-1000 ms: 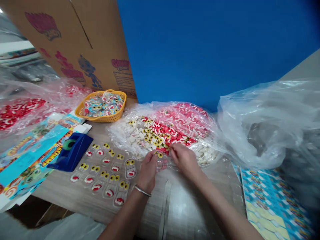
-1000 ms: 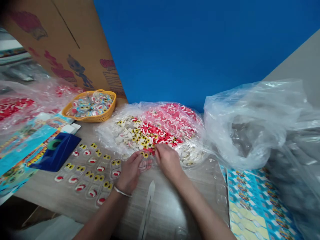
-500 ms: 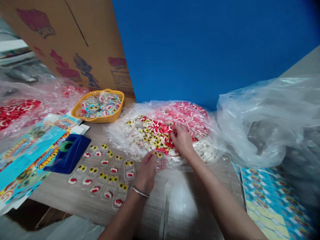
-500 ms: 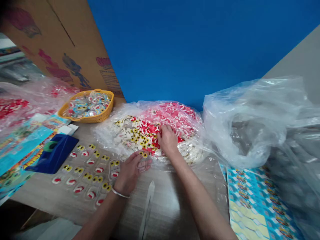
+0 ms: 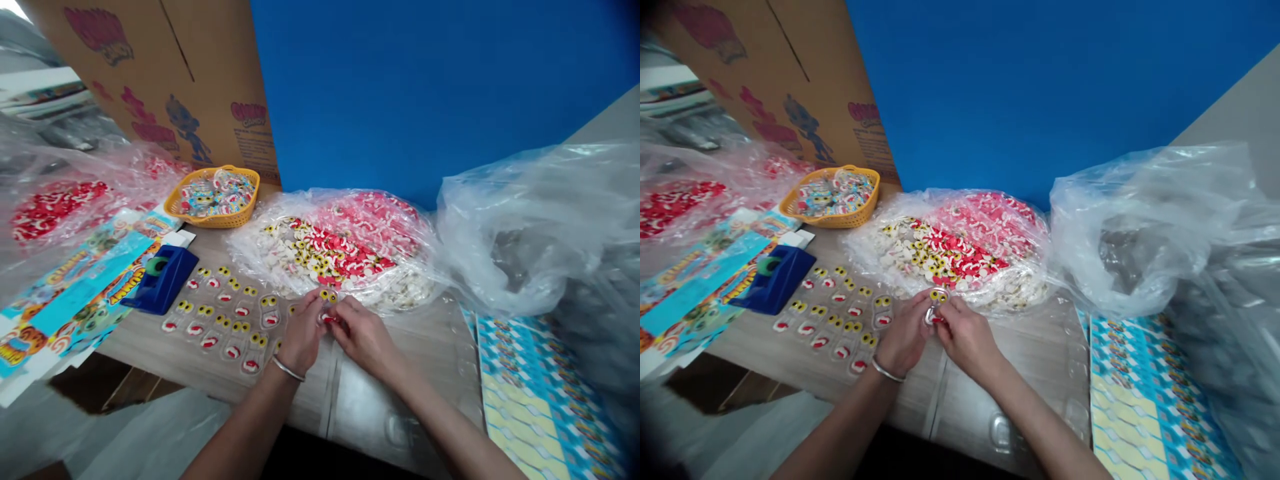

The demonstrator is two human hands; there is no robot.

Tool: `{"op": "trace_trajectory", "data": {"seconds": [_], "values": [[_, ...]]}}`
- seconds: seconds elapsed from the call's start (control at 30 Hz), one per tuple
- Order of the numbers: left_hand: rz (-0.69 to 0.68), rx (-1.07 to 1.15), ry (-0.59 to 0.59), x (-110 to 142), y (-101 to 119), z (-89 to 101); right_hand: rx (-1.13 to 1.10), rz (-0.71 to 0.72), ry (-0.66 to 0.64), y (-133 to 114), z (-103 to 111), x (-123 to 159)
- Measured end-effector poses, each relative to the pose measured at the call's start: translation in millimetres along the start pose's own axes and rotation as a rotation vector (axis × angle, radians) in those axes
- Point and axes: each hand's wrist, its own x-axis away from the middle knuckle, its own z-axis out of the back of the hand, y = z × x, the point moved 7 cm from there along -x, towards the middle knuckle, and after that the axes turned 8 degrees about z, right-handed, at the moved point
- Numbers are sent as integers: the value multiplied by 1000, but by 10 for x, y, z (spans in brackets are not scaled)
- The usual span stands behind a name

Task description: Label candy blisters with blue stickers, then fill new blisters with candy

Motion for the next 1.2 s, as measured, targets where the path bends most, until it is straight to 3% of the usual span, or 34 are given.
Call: {"op": "trace_trajectory", "data": {"seconds": [0.2, 0.47, 0.7, 0.83, 1.03, 1.2], "values": [[80, 97, 14, 198, -64, -49, -217, -47, 122, -31, -14, 208], [103, 141, 30, 312, -57, -121, -826, -408, 384, 357, -36, 415], [35, 55, 49, 278, -90, -108, -869, -405, 297, 344, -135, 441], [44, 26, 54, 230, -127, -66, -887, -404, 360, 359, -117, 438], [25, -37, -1, 200, -95, -87, -1224, -554, 325, 349, -187, 440], [34, -26, 10, 181, -77, -80, -1362, -658, 374, 376, -264, 470]]}}
